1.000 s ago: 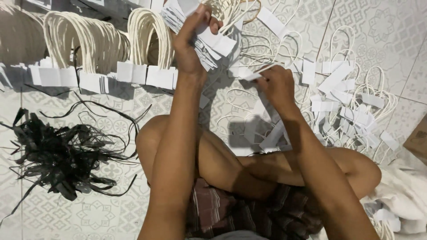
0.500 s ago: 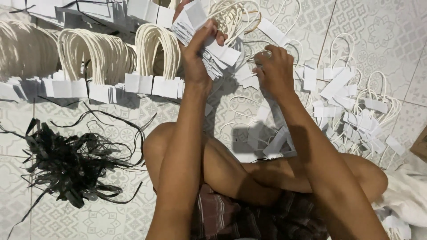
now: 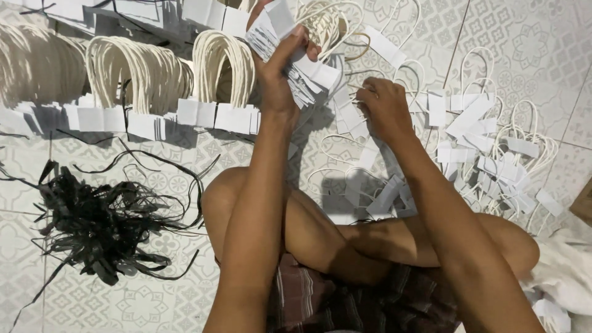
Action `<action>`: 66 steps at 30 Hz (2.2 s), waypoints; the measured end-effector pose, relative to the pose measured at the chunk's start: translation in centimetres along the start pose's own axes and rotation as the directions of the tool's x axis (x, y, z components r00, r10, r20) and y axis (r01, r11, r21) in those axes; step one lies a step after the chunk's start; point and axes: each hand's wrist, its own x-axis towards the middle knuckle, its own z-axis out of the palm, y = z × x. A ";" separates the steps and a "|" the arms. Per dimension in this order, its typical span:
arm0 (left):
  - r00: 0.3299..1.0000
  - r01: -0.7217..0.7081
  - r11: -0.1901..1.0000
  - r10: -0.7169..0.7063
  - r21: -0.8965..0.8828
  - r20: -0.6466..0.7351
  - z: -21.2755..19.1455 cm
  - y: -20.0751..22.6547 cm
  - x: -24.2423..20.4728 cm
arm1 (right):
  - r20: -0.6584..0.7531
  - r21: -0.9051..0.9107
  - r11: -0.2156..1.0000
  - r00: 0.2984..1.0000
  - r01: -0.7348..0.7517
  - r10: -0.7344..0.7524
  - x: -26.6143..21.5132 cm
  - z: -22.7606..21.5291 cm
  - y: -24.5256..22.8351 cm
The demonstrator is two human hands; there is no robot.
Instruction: Sorting and stacking white paper tags with attached strings from a large pile on the floor into organized stacks.
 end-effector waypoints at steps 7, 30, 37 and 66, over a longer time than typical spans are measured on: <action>0.999 0.027 0.996 -0.023 0.087 -0.045 0.5 0.4 -0.1 | 0.182 0.010 0.999 0.982 -0.045 0.042 -2.1 -0.7 0.0; 0.999 0.033 0.995 -0.030 0.092 -0.033 0.1 0.0 0.1 | 0.090 0.491 0.843 0.976 -0.218 0.200 -1.2 -5.1 -1.0; 1.000 0.011 0.992 -0.009 0.124 -0.015 -0.5 -0.3 0.2 | 0.182 0.402 0.857 0.946 -0.321 0.268 0.5 -4.6 -0.8; 0.993 0.112 0.976 -0.115 0.186 0.002 0.1 -0.7 0.2 | 0.189 0.320 0.793 0.855 -0.519 0.483 -4.0 -4.9 -1.9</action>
